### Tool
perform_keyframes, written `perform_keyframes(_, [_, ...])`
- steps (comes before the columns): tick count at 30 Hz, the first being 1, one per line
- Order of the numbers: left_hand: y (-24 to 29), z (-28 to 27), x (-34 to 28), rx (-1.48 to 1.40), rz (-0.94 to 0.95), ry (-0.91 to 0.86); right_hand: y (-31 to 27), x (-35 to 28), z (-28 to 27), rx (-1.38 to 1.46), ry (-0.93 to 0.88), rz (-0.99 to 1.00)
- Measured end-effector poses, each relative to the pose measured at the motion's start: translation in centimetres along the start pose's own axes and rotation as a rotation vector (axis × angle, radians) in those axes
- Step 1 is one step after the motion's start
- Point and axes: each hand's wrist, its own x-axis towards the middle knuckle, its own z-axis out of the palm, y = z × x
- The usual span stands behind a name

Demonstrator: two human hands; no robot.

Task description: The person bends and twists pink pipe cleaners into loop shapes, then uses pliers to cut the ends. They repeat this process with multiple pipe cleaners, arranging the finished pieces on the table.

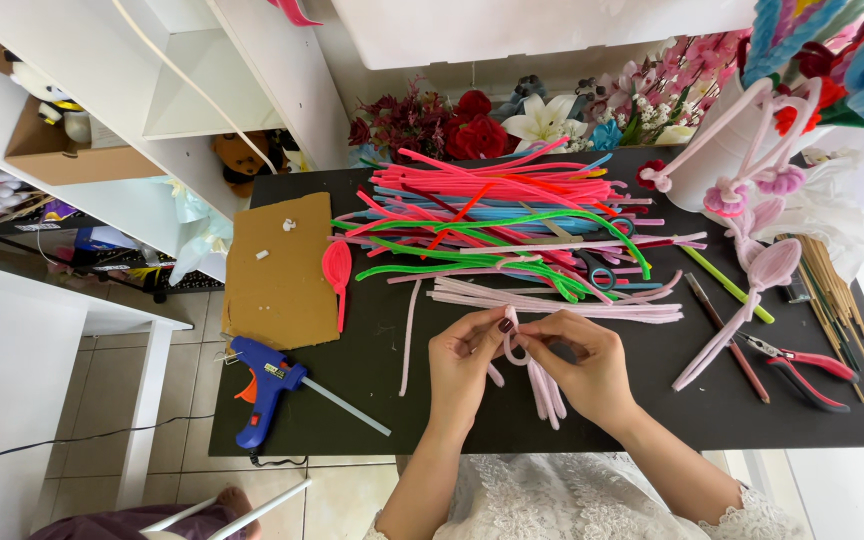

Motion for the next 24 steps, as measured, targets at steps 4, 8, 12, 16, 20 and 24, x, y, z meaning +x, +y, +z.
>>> perform_keyframes(4, [-0.6,-0.2,0.3,0.015,-0.007,-0.006,0.1,-0.1,0.0,-0.005,-0.011,-0.006])
perform_keyframes(8, [-0.7,-0.1,0.3,0.033,-0.006,0.004,0.5,0.1,-0.3,-0.053,-0.031,-0.034])
perform_keyframes(12, [-0.3,0.1,0.4,0.06,0.008,0.017,0.1,1.1,-1.0,-0.079,-0.094,-0.089])
perform_keyframes(16, [-1.3,-0.2,0.4,0.009,-0.058,-0.051,0.3,2.3,-1.6,0.083,-0.148,0.127])
perform_keyframes(20, [-1.3,-0.5,0.6,0.118,-0.061,-0.126,0.8,3.0,-2.0,0.125,-0.238,0.233])
perform_keyframes(24, [-0.2,-1.3,0.7,-0.032,-0.11,-0.355,-0.8,3.6,-2.1,0.153,-0.262,0.212])
